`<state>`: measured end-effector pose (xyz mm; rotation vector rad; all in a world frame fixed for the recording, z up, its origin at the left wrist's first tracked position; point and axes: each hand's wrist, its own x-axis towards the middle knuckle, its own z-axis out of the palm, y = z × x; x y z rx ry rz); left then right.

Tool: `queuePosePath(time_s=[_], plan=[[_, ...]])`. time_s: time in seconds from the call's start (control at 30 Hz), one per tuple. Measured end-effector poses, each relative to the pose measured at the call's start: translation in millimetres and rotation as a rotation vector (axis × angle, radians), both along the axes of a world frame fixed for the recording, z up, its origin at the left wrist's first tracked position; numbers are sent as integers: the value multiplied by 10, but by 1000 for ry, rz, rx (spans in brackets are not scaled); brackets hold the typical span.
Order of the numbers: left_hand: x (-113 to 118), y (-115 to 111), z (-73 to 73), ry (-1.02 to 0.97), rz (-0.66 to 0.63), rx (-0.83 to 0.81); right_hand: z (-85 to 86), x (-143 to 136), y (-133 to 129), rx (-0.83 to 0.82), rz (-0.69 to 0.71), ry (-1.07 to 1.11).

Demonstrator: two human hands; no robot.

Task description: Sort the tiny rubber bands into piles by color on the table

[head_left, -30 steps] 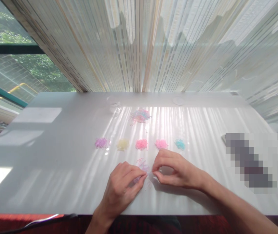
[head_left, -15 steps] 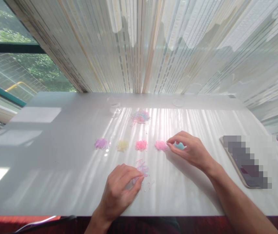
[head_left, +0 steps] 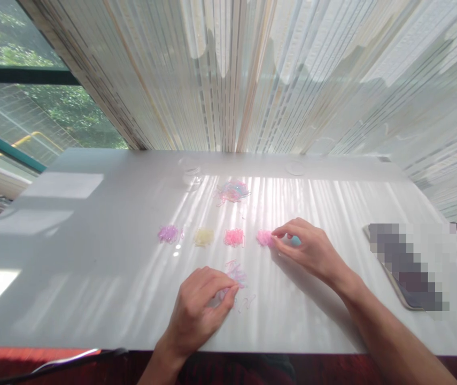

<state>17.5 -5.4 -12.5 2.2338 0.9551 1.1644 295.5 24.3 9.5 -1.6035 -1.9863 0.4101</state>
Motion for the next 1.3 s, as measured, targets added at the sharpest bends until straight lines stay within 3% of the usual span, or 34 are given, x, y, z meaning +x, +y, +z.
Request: queuePosePath(time_s=[0.2, 0.53, 0.87, 1.07, 1.3], plan=[[4, 4, -3, 11, -4, -3, 45, 60, -4, 18, 19, -17], [-5, -2, -10, 23, -12, -4, -31, 27, 18, -7, 68, -16], [-8, -5, -14, 14, -11, -28, 41, 117, -1, -9, -93, -30], [-14, -8, -32, -1, -3, -30, 58, 122, -35, -91, -26, -64], [-16, -6, -43, 1, -12, -48, 50, 210, -11, -50, -17, -80]])
